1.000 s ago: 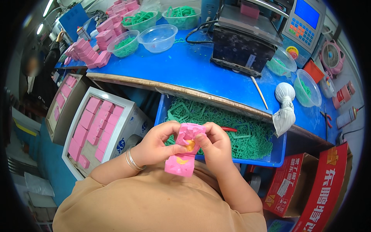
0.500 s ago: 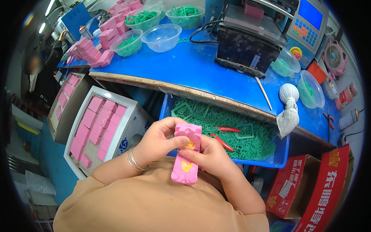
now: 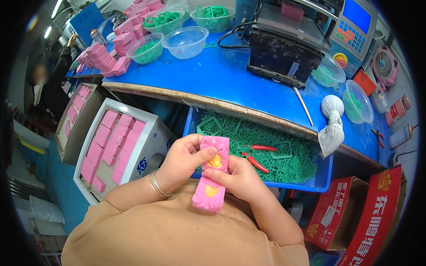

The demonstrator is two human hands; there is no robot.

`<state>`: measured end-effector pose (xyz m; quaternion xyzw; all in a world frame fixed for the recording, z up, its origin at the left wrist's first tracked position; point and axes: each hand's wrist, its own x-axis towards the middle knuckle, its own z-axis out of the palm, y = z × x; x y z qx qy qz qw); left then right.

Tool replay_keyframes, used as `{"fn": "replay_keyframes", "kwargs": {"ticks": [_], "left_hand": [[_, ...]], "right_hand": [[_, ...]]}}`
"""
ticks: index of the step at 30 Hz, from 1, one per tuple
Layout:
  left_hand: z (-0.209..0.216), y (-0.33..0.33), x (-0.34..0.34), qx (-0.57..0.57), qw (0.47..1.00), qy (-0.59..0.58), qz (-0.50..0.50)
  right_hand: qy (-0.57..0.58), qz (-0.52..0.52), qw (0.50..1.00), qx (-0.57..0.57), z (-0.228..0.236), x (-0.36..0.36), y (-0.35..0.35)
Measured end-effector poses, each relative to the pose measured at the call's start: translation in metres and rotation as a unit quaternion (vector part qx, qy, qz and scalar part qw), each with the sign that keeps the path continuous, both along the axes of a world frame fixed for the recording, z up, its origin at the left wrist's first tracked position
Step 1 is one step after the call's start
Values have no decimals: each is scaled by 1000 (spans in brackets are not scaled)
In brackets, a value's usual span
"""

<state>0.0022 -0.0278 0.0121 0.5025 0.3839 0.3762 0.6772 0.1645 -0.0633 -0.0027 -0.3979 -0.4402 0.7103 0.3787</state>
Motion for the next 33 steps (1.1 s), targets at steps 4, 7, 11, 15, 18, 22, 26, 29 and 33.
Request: {"fn": "replay_keyframes", "kwargs": {"ticks": [4,7,11,15,18,22,26,29,33], "left_hand": [[0,1,-4,50,997,57,-32],[7,1,-1,16,999,-45,3],[6,1,-5,77,996,29,-34],[13,0,-6,28,998,4,-53],[12,1,-3,-21,998,-40,-53],[8,2,-3,-11,997,-32,-68],[7,-1,0,17,998,-32,-58],[9,-1,0,4,999,-32,-38],[10,0,-2,-18,998,-9,-60]], "right_hand": [[28,-3,999,-25,2,3,1],[43,-3,998,-38,9,5,2],[59,10,997,-45,12,7,0],[67,15,997,-40,9,4,-1],[70,22,997,-39,8,6,-1],[71,29,996,-48,7,8,1],[69,25,996,-48,6,4,-1],[81,16,996,-43,5,1,-1],[78,13,996,-44,7,1,-1]]}}
